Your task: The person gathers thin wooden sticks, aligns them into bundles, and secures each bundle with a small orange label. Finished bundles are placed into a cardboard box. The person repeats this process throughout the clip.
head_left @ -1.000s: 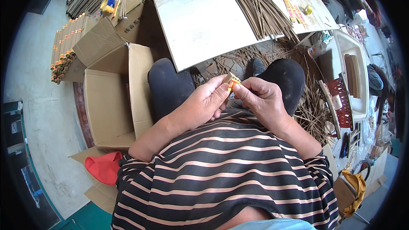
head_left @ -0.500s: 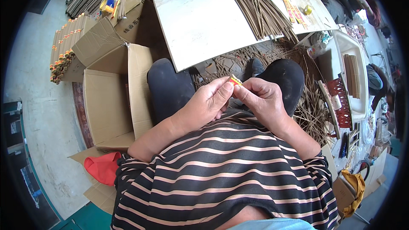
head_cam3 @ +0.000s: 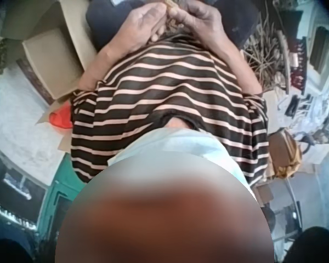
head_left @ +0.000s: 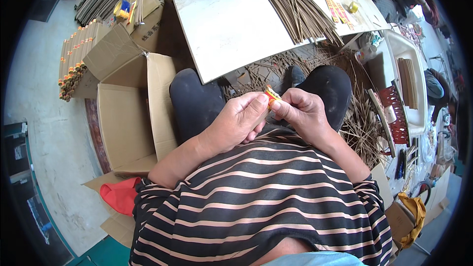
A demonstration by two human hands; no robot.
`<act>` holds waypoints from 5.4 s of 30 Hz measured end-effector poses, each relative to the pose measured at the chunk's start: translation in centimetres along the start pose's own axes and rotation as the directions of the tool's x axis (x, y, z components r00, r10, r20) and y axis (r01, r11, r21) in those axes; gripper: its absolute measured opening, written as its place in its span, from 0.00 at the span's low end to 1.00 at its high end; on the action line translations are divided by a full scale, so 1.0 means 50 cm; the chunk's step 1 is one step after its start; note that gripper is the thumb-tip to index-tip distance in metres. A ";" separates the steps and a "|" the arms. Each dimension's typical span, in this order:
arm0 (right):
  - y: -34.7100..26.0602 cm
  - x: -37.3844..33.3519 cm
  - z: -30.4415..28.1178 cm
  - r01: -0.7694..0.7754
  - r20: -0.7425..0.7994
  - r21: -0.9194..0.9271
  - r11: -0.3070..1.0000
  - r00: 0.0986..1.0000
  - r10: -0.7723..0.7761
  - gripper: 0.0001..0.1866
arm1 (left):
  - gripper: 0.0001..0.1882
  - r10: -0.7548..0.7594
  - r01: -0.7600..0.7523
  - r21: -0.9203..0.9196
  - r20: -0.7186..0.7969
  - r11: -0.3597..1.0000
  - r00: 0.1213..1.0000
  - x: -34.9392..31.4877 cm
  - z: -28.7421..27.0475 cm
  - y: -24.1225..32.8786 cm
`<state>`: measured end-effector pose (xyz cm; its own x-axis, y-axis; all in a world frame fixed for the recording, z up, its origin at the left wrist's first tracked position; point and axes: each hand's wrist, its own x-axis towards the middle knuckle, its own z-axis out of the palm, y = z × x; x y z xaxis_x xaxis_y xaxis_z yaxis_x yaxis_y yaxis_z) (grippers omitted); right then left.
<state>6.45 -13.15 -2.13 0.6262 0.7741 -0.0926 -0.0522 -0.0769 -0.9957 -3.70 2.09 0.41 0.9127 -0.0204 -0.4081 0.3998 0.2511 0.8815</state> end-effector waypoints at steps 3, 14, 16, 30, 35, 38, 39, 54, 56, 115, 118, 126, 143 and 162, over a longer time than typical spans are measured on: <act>0.021 0.005 -0.003 0.021 0.032 0.127 0.992 0.999 -0.025 0.12 | 0.24 -0.001 0.001 0.019 0.003 1.000 1.000 -0.002 0.004 0.006; -0.027 0.014 -0.013 -0.040 -0.112 -0.154 0.987 0.993 0.023 0.13 | 0.20 0.222 -0.160 0.301 -0.187 0.940 0.957 0.001 0.027 -0.006; -0.029 0.005 -0.011 -0.082 -0.077 -0.116 0.990 0.994 0.074 0.13 | 0.22 0.284 -0.190 0.386 -0.201 0.903 0.938 0.004 0.029 -0.015; 0.001 0.005 -0.032 -0.158 0.216 0.075 0.985 0.966 0.139 0.15 | 0.28 0.283 -0.227 0.423 -0.073 0.877 0.956 0.000 0.025 -0.015; -0.001 0.009 -0.044 -0.064 0.330 0.133 0.989 0.944 0.017 0.14 | 0.30 0.098 -0.121 0.219 0.112 0.968 0.989 -0.002 0.017 -0.002; 0.019 0.018 -0.056 0.016 0.377 0.111 0.994 0.925 -0.056 0.13 | 0.38 0.162 -0.177 0.070 0.178 0.982 0.971 0.008 0.017 -0.012; 0.018 0.021 -0.058 0.023 0.390 0.107 0.994 0.919 -0.063 0.13 | 0.39 0.148 -0.160 0.058 0.182 0.985 0.972 0.009 0.016 -0.011; 0.006 0.014 -0.027 -0.075 0.120 0.228 0.971 0.992 0.048 0.18 | 0.46 0.031 -0.029 -0.026 0.091 0.999 0.995 0.012 0.003 -0.012; 0.005 0.005 -0.027 -0.138 0.108 0.189 0.972 0.987 0.119 0.13 | 0.46 0.014 -0.012 -0.018 0.084 1.000 0.996 0.011 0.003 -0.011; -0.038 0.031 -0.080 -0.093 0.438 -0.074 0.993 0.891 0.116 0.12 | 0.49 0.078 -0.078 -0.006 0.115 0.997 0.990 0.028 0.008 -0.044; -0.053 0.034 -0.074 -0.165 0.406 -0.100 0.981 0.893 0.192 0.12 | 0.48 0.027 -0.024 -0.021 0.149 0.999 0.988 0.028 0.004 -0.045; -0.058 0.043 -0.076 0.114 0.470 -0.197 0.974 0.883 -0.008 0.11 | 0.45 0.052 -0.050 -0.017 0.190 0.999 0.980 0.026 0.002 -0.050; -0.090 0.027 -0.069 0.262 0.432 -0.352 0.899 0.897 -0.092 0.08 | 0.34 -0.053 0.093 -0.150 0.247 0.984 0.968 0.016 -0.003 -0.025; -0.099 0.057 -0.079 0.755 0.655 -0.220 0.618 0.584 -0.480 0.09 | 0.20 0.034 0.098 -0.397 0.312 0.913 0.949 0.014 0.014 -0.027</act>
<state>11.55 -13.05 2.59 -0.1189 0.9002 0.4190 0.6117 0.3988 -0.6832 -3.52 1.07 -0.89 0.9063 -0.3132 -0.2838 0.4211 0.6111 0.6703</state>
